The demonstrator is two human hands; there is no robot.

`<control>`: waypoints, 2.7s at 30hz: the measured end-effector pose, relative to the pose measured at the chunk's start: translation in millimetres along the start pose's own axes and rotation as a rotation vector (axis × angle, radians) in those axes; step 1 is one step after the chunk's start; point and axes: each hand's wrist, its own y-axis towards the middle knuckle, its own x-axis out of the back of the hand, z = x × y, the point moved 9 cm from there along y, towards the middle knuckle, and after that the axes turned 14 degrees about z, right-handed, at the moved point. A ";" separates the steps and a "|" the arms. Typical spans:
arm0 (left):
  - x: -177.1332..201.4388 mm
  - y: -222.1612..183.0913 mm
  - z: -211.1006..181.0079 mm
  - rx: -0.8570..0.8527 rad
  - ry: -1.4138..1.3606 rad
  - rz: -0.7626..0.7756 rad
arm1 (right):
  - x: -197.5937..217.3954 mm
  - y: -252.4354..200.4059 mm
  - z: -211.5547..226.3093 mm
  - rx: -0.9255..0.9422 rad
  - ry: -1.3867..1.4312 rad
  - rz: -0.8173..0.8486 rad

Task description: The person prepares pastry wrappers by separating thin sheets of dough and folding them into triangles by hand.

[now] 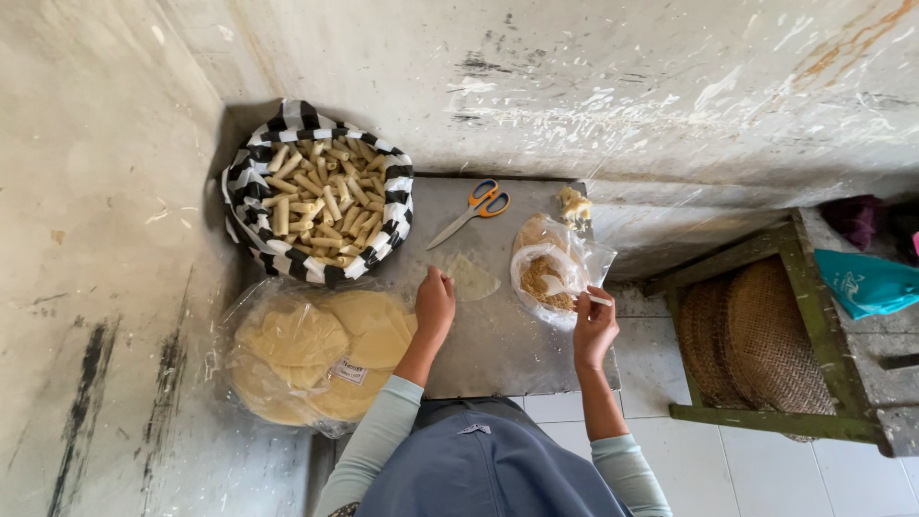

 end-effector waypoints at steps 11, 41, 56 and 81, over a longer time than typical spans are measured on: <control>3.9 19.6 -37.6 -0.128 -0.288 0.064 | 2.0 -13.2 -5.0 0.013 -0.020 -0.008; 10.2 -94.1 -3.3 -0.110 -0.329 0.004 | -75.8 -71.9 -19.7 -0.075 0.481 0.381; 8.1 -104.0 -15.3 -0.156 -0.210 0.033 | -42.9 -65.5 44.9 0.358 -0.027 0.496; 27.5 -120.7 -58.3 -0.391 0.006 0.086 | -127.3 -50.6 47.8 0.351 -0.662 0.563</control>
